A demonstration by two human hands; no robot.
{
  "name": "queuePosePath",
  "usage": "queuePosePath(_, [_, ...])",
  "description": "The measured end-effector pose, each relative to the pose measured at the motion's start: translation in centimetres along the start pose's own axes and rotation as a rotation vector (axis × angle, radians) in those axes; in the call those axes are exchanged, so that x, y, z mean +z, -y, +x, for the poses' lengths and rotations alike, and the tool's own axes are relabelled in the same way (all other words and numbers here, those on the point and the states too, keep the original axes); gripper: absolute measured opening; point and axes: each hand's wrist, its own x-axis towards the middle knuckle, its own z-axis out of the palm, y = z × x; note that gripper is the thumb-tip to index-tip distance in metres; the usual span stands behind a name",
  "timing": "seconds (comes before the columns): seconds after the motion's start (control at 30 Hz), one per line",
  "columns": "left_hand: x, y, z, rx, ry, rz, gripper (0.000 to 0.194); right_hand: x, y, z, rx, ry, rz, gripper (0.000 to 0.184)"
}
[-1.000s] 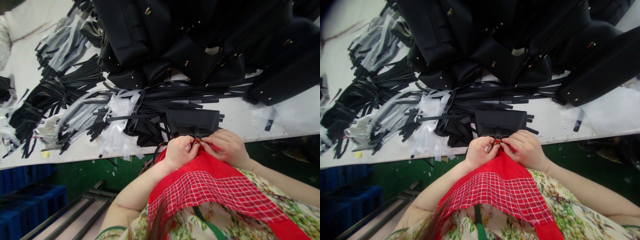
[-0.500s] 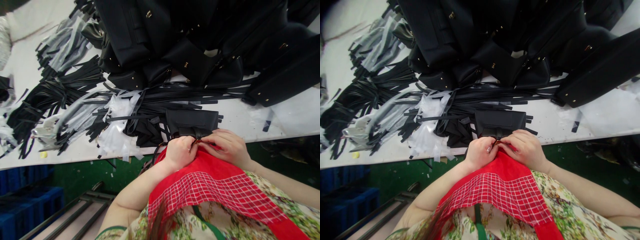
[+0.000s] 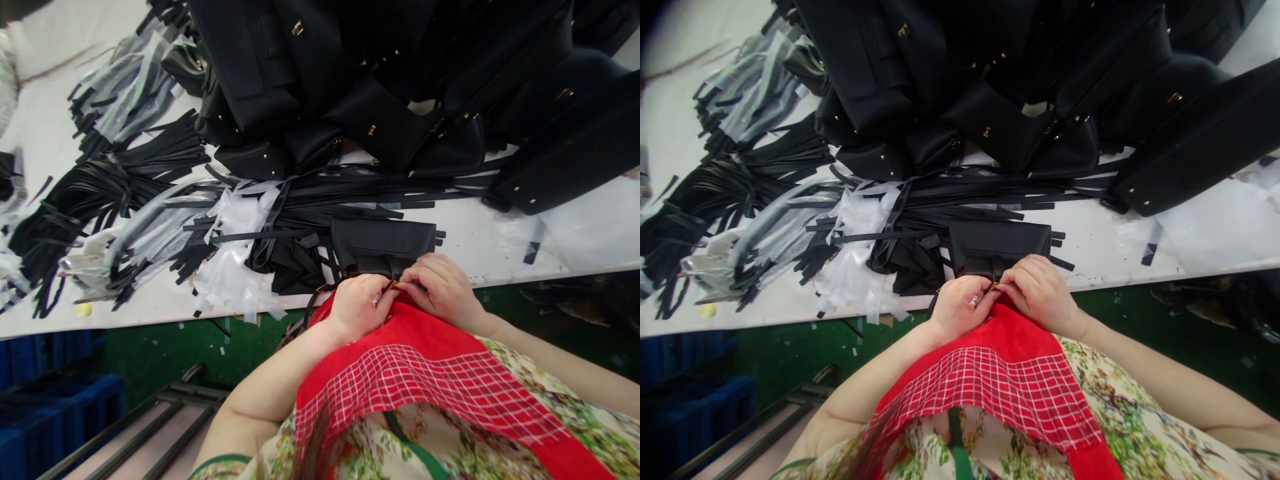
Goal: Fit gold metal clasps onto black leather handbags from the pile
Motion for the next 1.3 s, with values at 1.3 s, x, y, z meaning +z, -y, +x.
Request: queuePosePath(1.3, [0.48,0.19,0.01,-0.013,-0.138,-0.124,0.015,-0.07,0.43,0.37,-0.051,-0.014,-0.055,0.017])
